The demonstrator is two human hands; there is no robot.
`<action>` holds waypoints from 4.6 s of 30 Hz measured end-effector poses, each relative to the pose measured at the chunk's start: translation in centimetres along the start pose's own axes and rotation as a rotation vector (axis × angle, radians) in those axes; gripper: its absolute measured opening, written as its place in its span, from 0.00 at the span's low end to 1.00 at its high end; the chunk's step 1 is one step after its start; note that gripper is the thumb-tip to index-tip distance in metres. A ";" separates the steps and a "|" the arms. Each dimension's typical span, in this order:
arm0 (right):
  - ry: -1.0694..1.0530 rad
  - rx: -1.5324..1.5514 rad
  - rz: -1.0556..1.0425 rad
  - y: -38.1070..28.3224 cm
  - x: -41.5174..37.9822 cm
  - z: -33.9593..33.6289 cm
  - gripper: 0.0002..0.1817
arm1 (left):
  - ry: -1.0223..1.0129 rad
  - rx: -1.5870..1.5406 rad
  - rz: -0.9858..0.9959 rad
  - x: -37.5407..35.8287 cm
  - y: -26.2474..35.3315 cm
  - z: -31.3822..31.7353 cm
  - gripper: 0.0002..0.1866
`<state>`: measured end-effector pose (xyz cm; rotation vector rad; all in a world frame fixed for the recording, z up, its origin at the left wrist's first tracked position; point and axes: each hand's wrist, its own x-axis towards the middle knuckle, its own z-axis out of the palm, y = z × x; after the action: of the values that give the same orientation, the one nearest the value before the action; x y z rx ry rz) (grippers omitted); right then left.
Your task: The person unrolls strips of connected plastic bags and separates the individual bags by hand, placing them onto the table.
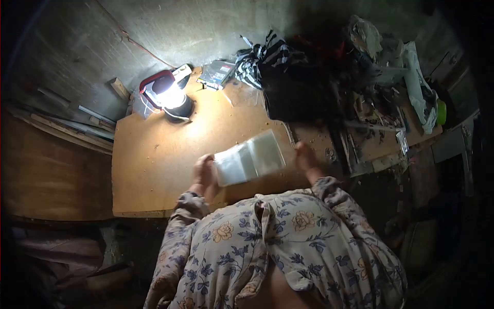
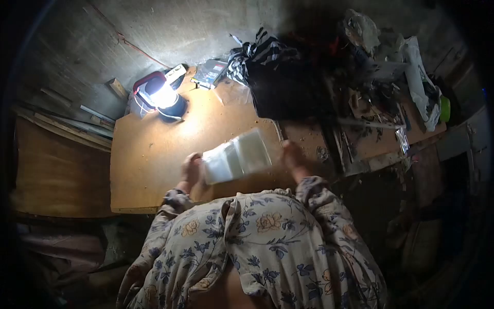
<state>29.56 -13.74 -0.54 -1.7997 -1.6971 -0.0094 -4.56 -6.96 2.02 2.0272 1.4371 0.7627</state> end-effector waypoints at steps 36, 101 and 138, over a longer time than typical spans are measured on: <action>0.906 1.434 0.489 6.0 5.6 -20.3 0.06 | -1.124 0.065 0.373 4.8 12.7 9.3 0.31; -0.298 0.006 -0.126 -13.0 0.9 3.4 0.12 | -0.615 -1.432 -0.617 0.3 4.2 7.0 0.13; -0.939 0.457 -0.254 -12.9 14.7 -0.3 0.36 | -0.523 0.130 0.379 10.2 11.7 -7.7 0.21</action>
<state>20.51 -1.56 11.78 -1.2775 -2.2734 1.1715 0.31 0.13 17.05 2.4011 0.8360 0.2412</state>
